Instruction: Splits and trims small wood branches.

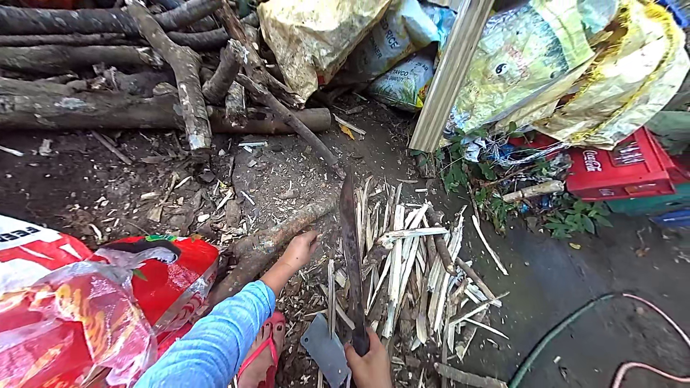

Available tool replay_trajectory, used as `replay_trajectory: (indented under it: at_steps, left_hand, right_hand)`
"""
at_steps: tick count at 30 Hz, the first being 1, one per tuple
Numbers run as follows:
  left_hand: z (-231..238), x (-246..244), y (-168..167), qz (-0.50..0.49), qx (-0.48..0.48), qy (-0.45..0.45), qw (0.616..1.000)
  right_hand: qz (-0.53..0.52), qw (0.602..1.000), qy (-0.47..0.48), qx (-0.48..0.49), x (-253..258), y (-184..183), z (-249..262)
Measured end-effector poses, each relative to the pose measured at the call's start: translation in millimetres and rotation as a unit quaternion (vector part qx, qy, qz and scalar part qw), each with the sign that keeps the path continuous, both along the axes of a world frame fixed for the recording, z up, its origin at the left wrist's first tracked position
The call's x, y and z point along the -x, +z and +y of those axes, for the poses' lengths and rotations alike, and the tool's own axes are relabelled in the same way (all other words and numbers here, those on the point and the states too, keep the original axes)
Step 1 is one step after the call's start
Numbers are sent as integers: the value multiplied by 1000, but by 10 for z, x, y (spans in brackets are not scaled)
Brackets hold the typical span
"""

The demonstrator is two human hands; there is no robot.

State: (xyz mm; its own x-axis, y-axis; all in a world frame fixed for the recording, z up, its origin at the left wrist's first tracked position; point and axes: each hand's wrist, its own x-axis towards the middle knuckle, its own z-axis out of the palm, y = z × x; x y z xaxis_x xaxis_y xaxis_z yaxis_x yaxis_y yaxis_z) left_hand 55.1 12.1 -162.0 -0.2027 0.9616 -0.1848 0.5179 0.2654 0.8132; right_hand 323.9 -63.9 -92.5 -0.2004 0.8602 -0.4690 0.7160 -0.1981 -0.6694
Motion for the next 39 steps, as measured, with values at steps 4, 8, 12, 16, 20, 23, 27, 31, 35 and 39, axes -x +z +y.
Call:
replay_trajectory:
  at_steps: [4, 8, 12, 16, 20, 23, 27, 31, 35, 39]
  left_hand:
    - [1, 10, 31, -4, 10, -17, 1000]
    - [1, 28, 7, 1, -2, -26, 1000]
    - [1, 42, -6, -2, -4, -28, 1000]
    - [17, 41, 4, 0, 11, -34, 999]
    - [17, 24, -7, 4, 10, -40, 999]
    - [14, 25, -23, 4, 0, -47, 999]
    - [11, 23, 19, 15, 1, -56, 998]
    - [-29, 3, 99, 19, -44, -51, 998]
    - [-29, 31, -48, 13, -14, -54, 998]
    - [-43, 40, 106, 35, -38, -50, 997]
  right_hand:
    - [-35, 997, 41, -48, 71, 37, 37]
    - [-80, 995, 59, -12, 113, -81, 93]
    - [-72, 996, 57, 7, 99, -114, 109]
    - [-43, 998, 43, -12, 88, -69, 62]
    - [-58, 997, 44, -24, 125, -9, 80]
    - [-91, 994, 60, 18, 142, -38, 151]
    - [-97, 993, 64, 27, 134, -38, 146]
    - [-103, 992, 64, 14, 133, 3, 108]
    - [-123, 988, 72, 61, 186, -74, 146]
    - [-88, 994, 51, 46, 187, -58, 80]
